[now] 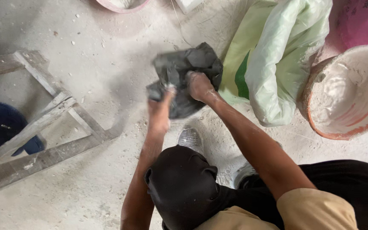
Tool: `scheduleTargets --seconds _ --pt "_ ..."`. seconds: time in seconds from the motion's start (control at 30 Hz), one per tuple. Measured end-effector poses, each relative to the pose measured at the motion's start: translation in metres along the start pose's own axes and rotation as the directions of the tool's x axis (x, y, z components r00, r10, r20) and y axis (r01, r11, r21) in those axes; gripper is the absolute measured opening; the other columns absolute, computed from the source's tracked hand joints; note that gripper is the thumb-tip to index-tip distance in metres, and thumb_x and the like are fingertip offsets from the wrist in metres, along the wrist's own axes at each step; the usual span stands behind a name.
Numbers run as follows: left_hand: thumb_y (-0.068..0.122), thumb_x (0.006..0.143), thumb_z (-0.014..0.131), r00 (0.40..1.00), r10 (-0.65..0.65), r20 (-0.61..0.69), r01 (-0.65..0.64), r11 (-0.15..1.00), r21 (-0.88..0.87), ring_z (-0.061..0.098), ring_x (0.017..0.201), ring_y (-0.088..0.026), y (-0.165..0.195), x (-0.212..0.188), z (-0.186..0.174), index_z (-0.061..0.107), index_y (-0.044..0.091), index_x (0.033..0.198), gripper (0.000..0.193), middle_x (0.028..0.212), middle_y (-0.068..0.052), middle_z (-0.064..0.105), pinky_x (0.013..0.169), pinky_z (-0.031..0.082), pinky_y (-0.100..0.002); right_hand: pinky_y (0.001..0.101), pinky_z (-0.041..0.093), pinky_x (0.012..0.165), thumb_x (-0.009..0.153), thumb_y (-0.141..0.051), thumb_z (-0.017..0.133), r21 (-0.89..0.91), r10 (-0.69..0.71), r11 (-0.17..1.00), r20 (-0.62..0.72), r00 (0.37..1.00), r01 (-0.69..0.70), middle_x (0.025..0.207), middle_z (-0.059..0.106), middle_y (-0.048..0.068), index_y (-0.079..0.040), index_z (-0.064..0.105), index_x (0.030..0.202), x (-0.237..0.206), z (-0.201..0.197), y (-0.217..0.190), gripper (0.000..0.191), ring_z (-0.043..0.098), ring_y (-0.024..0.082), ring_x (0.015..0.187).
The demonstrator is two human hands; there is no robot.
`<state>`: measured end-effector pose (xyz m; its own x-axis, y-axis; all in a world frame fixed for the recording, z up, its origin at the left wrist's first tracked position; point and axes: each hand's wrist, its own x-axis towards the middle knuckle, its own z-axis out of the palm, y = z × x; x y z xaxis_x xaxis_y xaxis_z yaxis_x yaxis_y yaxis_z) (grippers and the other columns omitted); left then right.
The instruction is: The person handles long plaster cornice mold strips on a work table, then mixes plaster slurry in a bowl at a tap and fills a green cloth mold with the plaster mixture by hand. They return to the table and brush the mold strips with a red brush, then wipe along the table surface by hand.
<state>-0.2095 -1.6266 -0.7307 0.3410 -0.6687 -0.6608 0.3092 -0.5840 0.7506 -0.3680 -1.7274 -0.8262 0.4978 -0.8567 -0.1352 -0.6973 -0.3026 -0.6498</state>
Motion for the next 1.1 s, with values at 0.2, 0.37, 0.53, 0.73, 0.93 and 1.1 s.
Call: scheduleTargets --seconds 0.2,0.37,0.53,0.73,0.93,1.1 --pt "0.029 0.096 0.066 0.991 -0.088 -0.102 0.124 0.885 0.448 0.071 0.09 -0.019 -0.001 -0.011 -0.005 0.072 0.003 0.115 0.033 0.1 -0.008 0.076 0.082 0.056 -0.036 0.0551 0.053 0.079 0.095 -0.02 0.062 -0.169 -0.023 0.985 0.074 0.997 0.036 0.092 0.071 0.026 0.0 0.069 0.086 -0.01 0.025 -0.001 0.023 0.067 0.046 0.089" --pt "0.026 0.101 0.063 0.973 0.229 -0.033 -0.199 0.902 0.384 0.07 0.098 -0.02 -0.003 0.005 -0.018 0.066 -0.001 0.12 0.033 0.107 -0.011 0.074 0.088 0.054 -0.036 0.0482 0.056 0.082 0.092 -0.021 0.057 0.381 0.194 0.9 0.085 0.977 -0.212 0.096 0.072 0.021 -0.003 0.074 0.097 -0.013 0.035 -0.015 0.024 0.07 0.04 0.09" --pt "0.027 0.099 0.068 0.931 0.363 0.03 -0.335 0.823 0.459 0.072 0.099 -0.023 -0.005 0.003 -0.001 0.067 -0.003 0.119 0.036 0.107 -0.014 0.075 0.087 0.056 -0.037 0.0491 0.051 0.075 0.105 -0.03 0.063 0.41 0.475 0.803 -0.002 0.88 -0.433 0.091 0.071 0.025 0.001 0.074 0.09 -0.017 0.065 -0.027 0.036 0.063 0.036 0.085" --pt "0.04 0.094 0.068 0.836 -0.321 0.446 0.011 0.822 0.57 0.066 0.067 -0.03 0.001 -0.024 0.045 0.065 0.01 0.122 0.042 0.086 -0.018 0.068 0.059 0.059 -0.045 0.0462 0.053 0.075 0.105 -0.028 0.062 0.885 0.419 -0.146 0.46 0.783 -0.442 0.093 0.071 0.022 0.001 0.072 0.094 -0.072 0.074 -0.041 0.032 0.065 0.033 0.085" --pt "0.048 0.095 0.071 0.741 -0.119 0.661 -0.265 0.853 0.45 0.068 0.091 -0.011 0.02 -0.049 0.058 0.071 0.007 0.116 0.046 0.102 -0.001 0.072 0.08 0.056 -0.031 0.0433 0.056 0.074 0.106 -0.026 0.06 0.861 0.32 -0.393 0.458 0.829 -0.323 0.094 0.071 0.019 0.0 0.07 0.099 -0.069 0.049 -0.026 0.029 0.067 0.03 0.085" --pt "0.045 0.093 0.071 0.851 -0.21 0.481 0.055 0.947 0.316 0.066 0.086 -0.023 0.06 -0.059 0.046 0.07 0.002 0.121 0.051 0.102 -0.014 0.069 0.075 0.057 -0.04 0.0409 0.058 0.074 0.106 -0.024 0.058 0.774 0.176 -0.552 0.47 0.865 -0.309 0.095 0.072 0.017 0.0 0.069 0.103 -0.033 0.036 -0.011 0.027 0.069 0.028 0.085"
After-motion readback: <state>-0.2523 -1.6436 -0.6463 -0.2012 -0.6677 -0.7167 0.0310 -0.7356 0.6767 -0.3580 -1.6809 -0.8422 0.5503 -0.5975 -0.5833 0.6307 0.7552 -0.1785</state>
